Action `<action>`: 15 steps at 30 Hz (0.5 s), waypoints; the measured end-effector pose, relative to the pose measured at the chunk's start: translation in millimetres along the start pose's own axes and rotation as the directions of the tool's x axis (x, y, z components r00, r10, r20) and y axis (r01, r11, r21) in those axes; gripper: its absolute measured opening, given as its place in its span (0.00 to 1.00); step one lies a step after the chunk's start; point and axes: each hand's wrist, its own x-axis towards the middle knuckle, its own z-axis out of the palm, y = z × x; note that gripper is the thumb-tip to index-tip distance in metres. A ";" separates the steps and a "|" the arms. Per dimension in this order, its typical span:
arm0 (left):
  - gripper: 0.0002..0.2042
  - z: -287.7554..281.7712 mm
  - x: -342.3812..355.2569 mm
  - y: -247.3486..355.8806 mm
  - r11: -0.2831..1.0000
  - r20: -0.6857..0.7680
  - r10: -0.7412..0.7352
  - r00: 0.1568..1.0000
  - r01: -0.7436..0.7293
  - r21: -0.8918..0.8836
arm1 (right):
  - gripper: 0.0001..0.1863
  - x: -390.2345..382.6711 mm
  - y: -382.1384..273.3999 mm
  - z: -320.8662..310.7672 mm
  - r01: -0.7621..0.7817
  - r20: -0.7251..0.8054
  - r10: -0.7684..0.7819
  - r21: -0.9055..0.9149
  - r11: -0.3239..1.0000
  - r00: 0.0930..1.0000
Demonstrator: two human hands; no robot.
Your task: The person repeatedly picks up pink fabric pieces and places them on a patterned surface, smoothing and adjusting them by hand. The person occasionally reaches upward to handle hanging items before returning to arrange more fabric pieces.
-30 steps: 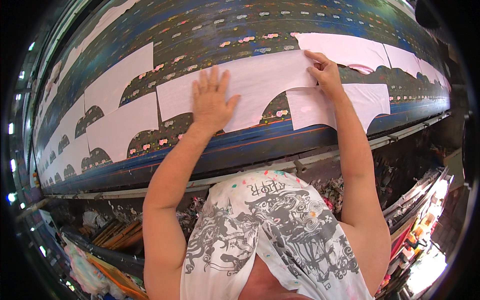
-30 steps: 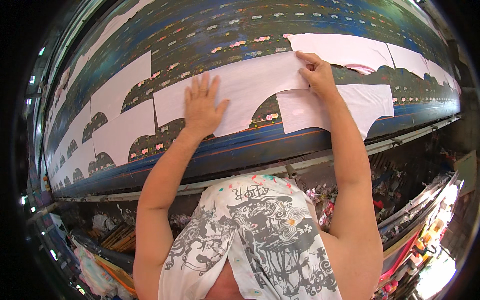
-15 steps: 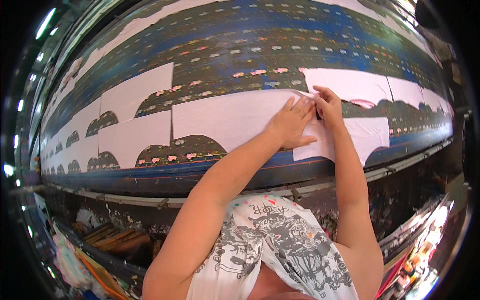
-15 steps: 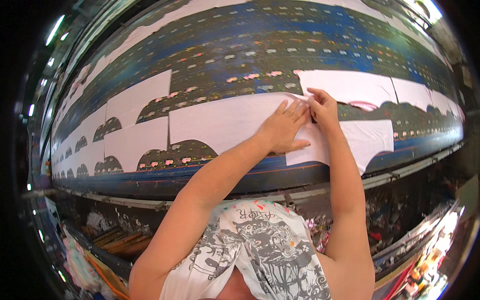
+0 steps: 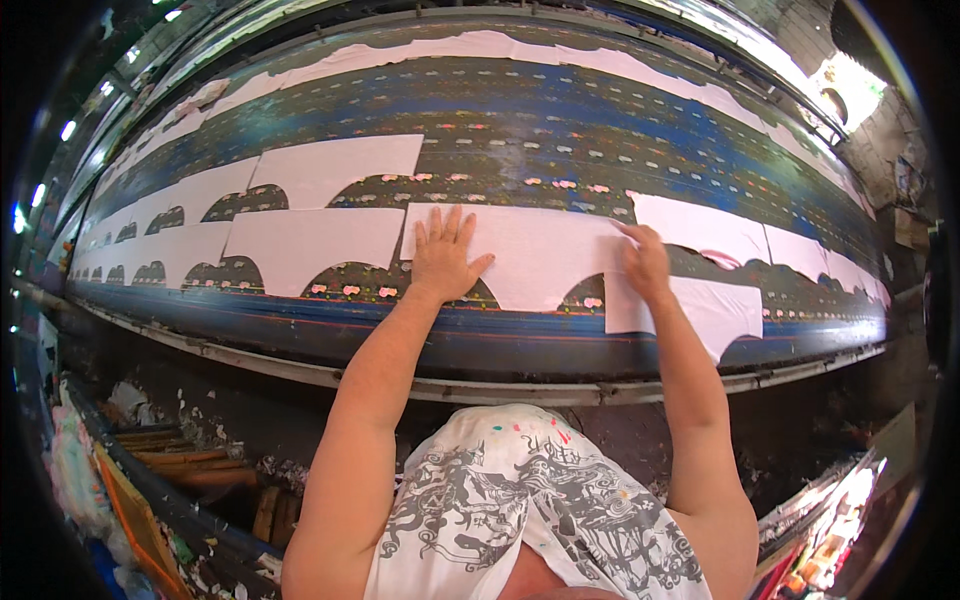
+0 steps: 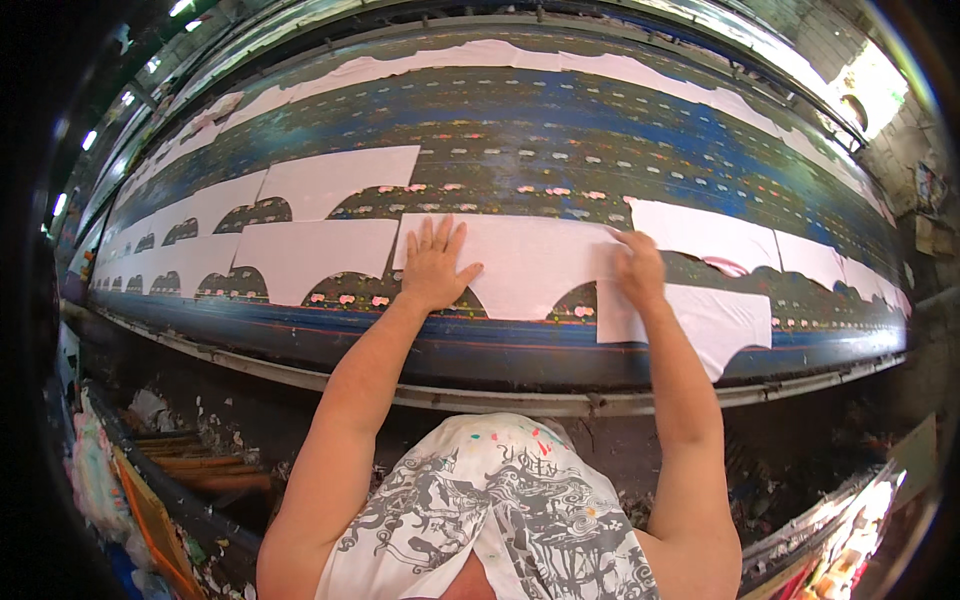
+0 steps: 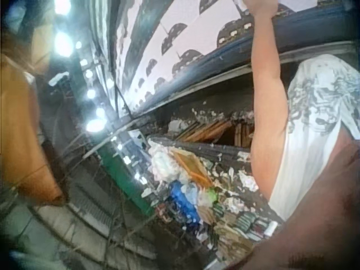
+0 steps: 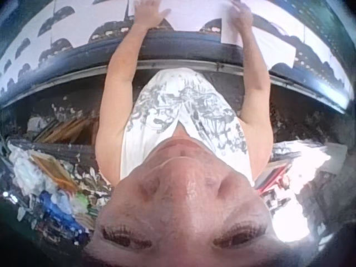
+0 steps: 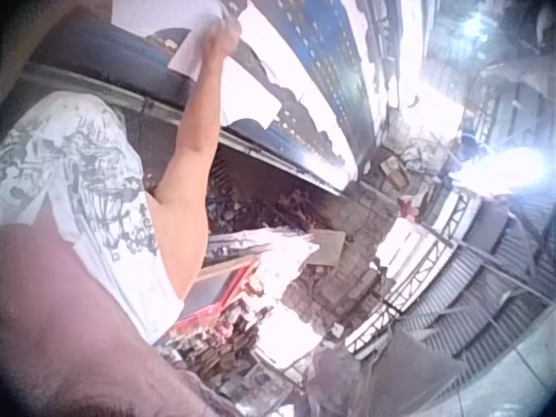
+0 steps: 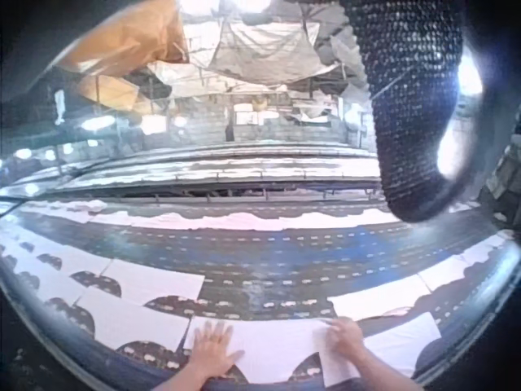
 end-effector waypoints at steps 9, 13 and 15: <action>0.39 -2.3 -5.7 0.0 0.996 -0.055 -0.026 0.998 0.021 -0.084 | 0.41 -1.7 -56.3 28.1 0.001 0.258 0.105 -0.381 0.924 0.960; 0.38 -4.7 -7.5 2.4 0.994 -0.064 -0.045 0.997 0.038 -0.103 | 0.43 12.1 -38.9 12.0 -0.058 0.326 0.211 -0.422 0.905 0.922; 0.37 -4.7 -5.6 4.1 0.995 -0.059 -0.046 0.997 0.040 -0.095 | 0.43 11.8 -20.8 10.2 -0.011 0.323 0.157 -0.412 0.911 0.933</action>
